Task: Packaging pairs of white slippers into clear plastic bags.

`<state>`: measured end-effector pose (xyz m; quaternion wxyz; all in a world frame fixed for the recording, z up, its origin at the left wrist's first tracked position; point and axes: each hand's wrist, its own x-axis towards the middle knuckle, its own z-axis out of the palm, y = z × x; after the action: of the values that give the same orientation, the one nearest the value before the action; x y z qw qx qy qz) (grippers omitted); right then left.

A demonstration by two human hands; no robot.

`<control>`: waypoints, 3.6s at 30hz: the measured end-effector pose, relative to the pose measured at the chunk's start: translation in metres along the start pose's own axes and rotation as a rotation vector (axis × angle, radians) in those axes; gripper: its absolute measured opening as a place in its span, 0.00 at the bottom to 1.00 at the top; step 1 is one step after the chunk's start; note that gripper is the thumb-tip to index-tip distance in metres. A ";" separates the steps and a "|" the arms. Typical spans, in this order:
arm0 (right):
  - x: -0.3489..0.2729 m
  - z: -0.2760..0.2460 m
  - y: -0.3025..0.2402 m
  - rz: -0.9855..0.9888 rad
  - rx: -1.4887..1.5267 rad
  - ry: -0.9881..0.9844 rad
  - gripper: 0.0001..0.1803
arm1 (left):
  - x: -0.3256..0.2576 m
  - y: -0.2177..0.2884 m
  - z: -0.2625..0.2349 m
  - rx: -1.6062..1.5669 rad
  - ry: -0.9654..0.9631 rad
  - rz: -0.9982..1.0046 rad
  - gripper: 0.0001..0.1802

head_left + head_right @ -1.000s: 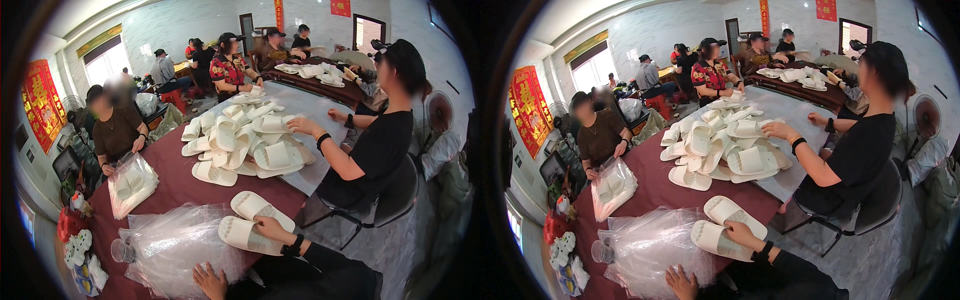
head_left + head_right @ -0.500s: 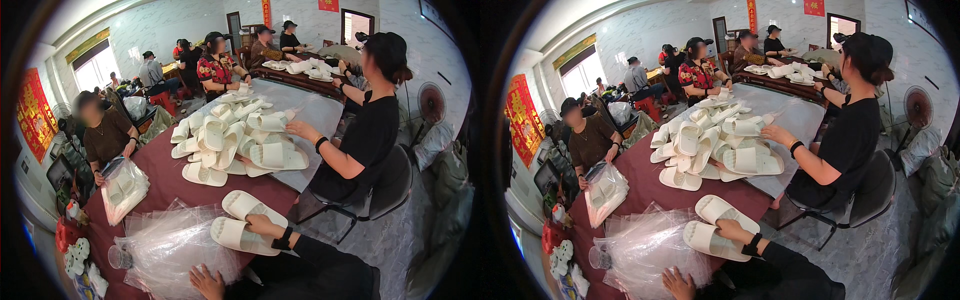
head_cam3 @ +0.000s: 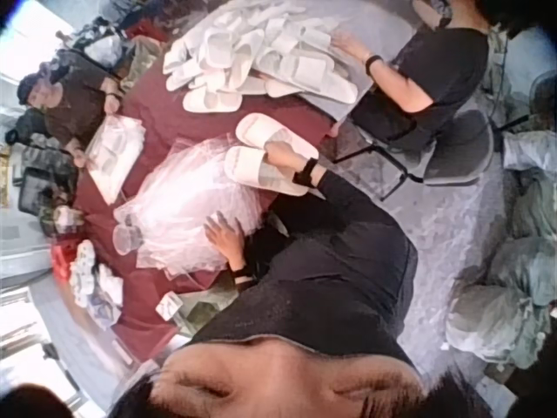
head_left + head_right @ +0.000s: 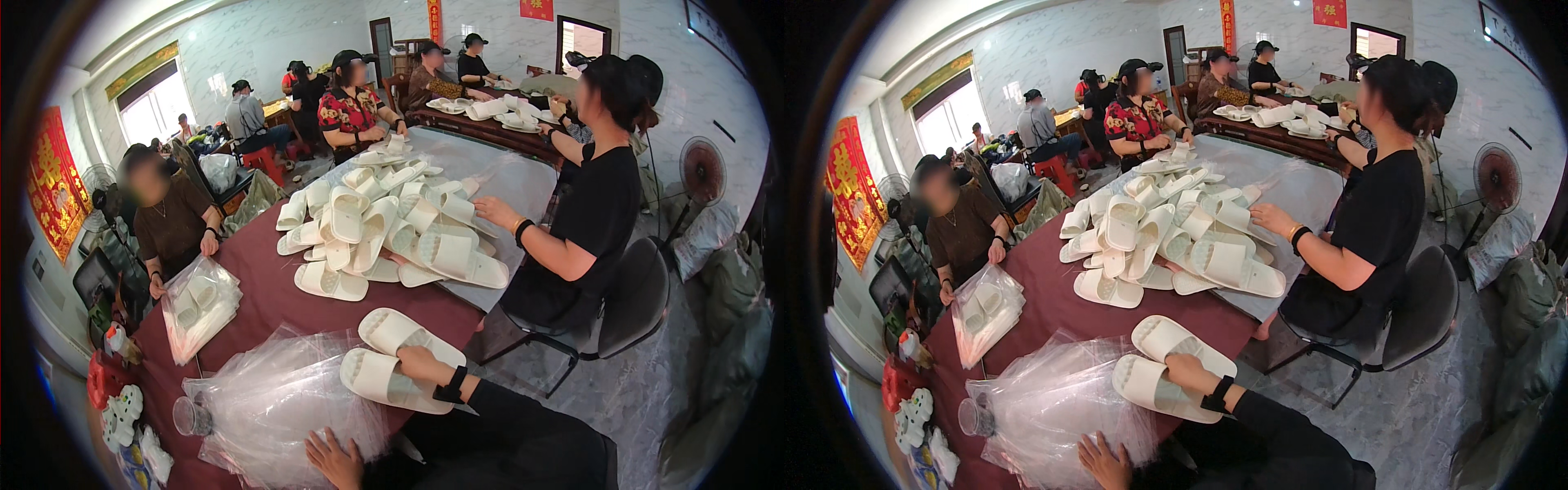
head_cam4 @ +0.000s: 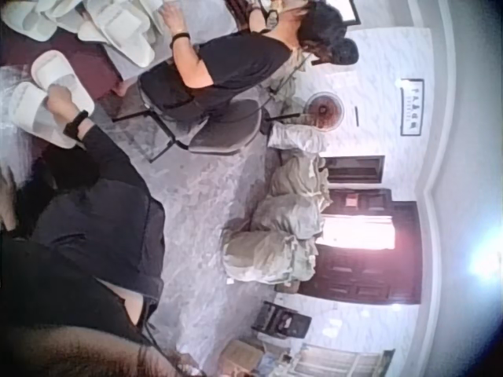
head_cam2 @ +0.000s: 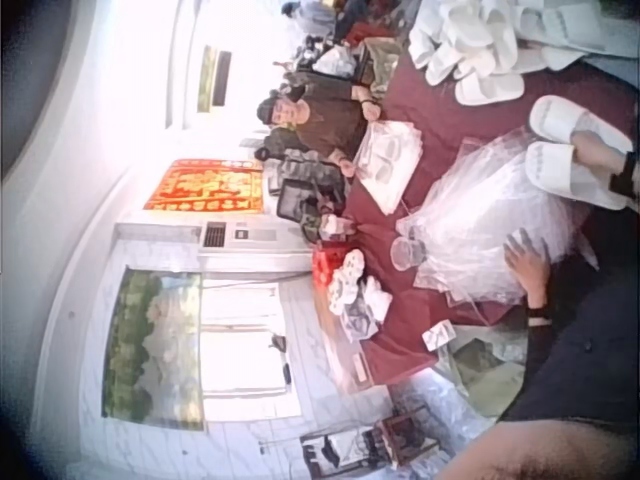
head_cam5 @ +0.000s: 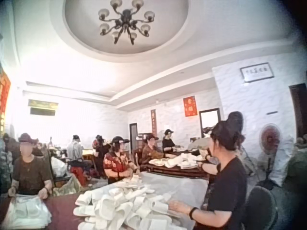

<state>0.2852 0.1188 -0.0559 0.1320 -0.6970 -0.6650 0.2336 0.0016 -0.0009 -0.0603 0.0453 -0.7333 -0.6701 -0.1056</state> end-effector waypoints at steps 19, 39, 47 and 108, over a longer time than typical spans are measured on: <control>0.052 -0.095 0.143 0.719 0.064 1.029 0.36 | -0.003 -0.004 0.020 -0.123 0.001 -0.077 0.34; 0.170 -0.290 0.046 0.007 1.042 1.231 0.26 | 0.000 -0.004 0.018 -0.169 -0.015 -0.097 0.33; 0.217 -0.235 0.038 -0.090 0.585 0.940 0.39 | -0.002 -0.004 0.019 -0.179 -0.025 -0.075 0.33; -0.089 -0.024 -0.029 -0.812 0.676 -0.665 0.22 | 0.008 -0.034 0.002 -0.408 0.008 0.155 0.17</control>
<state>0.2714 0.0357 -0.0080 0.2096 -0.1984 -0.7716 0.5668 -0.0308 0.0111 -0.0631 -0.0932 -0.7762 -0.5763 -0.2382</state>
